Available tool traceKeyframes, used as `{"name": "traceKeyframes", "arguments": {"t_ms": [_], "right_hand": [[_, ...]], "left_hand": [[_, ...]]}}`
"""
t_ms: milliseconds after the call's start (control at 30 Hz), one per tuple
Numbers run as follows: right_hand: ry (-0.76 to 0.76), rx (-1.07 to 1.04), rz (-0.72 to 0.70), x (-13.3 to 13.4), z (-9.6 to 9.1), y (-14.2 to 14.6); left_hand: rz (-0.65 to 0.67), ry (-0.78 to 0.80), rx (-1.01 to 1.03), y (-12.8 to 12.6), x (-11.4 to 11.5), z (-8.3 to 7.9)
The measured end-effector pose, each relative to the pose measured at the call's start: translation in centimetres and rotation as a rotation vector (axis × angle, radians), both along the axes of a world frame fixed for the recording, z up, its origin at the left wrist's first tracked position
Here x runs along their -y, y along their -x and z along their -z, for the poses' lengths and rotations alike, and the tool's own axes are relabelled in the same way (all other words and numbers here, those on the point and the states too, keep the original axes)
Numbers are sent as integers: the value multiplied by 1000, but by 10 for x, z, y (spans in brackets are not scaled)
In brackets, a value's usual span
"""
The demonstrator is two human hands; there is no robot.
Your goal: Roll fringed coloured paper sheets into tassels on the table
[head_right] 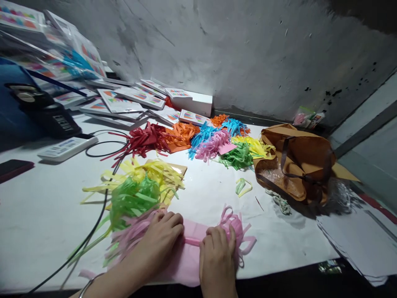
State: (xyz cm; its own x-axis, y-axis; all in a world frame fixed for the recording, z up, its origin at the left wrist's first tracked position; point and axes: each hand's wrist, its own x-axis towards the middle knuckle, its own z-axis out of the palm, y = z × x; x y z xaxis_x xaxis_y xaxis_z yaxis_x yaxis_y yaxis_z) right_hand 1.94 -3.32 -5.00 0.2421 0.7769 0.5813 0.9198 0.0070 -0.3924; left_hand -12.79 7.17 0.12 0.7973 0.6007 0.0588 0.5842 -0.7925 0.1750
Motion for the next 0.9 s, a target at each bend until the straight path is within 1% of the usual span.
{"name": "traceKeyframes", "arguments": {"t_ms": [67,133,267,367,500,567,633,700,767,833,900], "right_hand": [[18,-9,55,-2,1,2],[51,-9,72,-4,2,2],[78,-10,82,-4,1,0],[55,5,20,-4,-2,0],[81,67,-116,-6,-7,4],[92,135,-141,-9,-8,7],[84,202,-131,-12,-8,8],[49,198,-117,-15,-9,7],[-13,108,-91,-17,-12,1],[-115,6,-8,-16,-19,-11],[-244,-58,122,-9,-26,-31]], "left_hand": [[-8,-28,-2,-2,-1,-1],[28,-61,3,-3,-2,2],[212,-120,23,-3,-4,12],[288,-155,31,-7,-5,21],[280,-170,67,-11,-10,23],[244,-167,101,-11,-12,22],[221,-171,146,-8,-9,21],[257,-176,195,-5,-1,23],[341,-156,257,0,10,29],[385,-155,314,4,15,38],[348,-213,332,7,12,47]]}}
